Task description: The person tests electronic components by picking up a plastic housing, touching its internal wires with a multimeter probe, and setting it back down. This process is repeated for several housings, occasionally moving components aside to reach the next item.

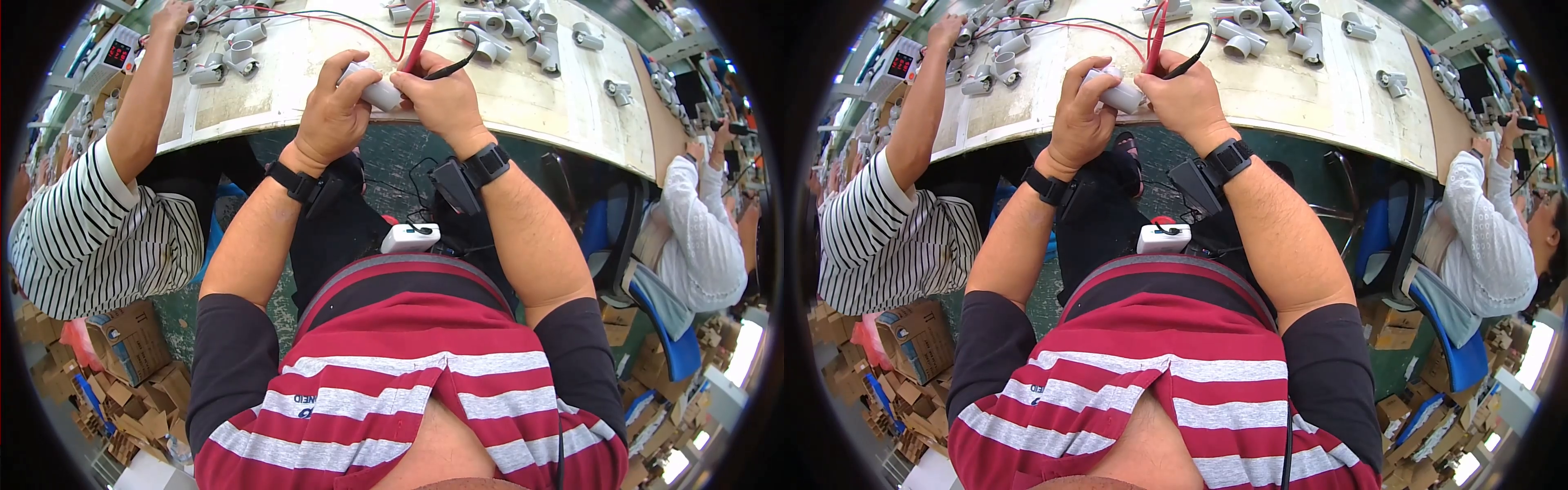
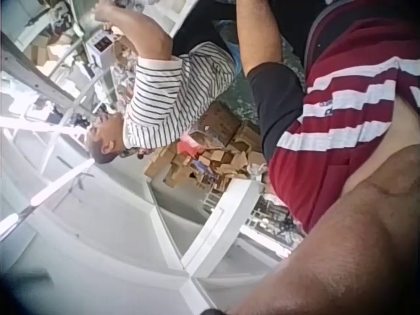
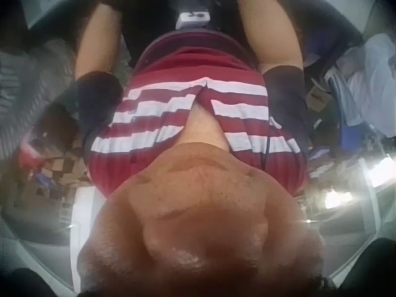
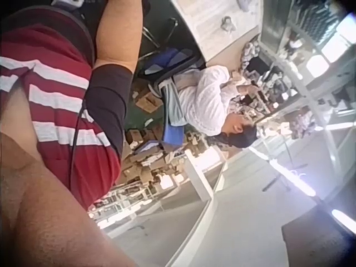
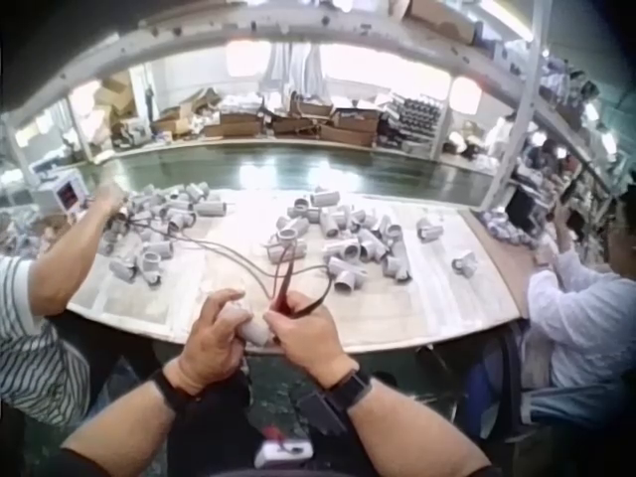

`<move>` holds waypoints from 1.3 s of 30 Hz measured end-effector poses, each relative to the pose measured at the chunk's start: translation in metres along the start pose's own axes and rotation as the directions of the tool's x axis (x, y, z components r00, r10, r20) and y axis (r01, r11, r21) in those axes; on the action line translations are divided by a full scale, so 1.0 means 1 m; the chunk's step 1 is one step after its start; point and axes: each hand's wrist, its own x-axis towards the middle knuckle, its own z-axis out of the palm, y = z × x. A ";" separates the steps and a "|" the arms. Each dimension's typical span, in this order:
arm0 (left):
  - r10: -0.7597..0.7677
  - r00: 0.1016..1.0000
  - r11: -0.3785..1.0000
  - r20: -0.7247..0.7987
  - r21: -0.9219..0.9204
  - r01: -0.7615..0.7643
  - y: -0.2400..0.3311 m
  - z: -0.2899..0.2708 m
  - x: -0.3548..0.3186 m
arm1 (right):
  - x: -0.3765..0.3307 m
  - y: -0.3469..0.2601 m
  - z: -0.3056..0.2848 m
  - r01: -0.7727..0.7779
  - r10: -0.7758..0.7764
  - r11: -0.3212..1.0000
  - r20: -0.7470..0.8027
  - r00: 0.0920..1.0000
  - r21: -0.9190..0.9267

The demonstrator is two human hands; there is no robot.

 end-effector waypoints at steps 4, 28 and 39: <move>0.000 1.000 1.000 -0.006 0.002 0.000 -0.001 0.001 0.000 | -0.001 -0.002 0.000 -0.011 0.011 1.000 0.003 1.000 0.018; -0.119 0.989 0.846 -0.090 0.512 0.148 -0.080 -0.050 0.009 | 0.002 0.026 -0.026 -0.001 -0.002 0.706 0.004 1.000 0.709; -0.183 0.977 0.595 -0.106 0.779 0.196 -0.106 -0.056 0.027 | 0.002 0.030 -0.033 -0.002 -0.021 0.630 0.019 1.000 0.777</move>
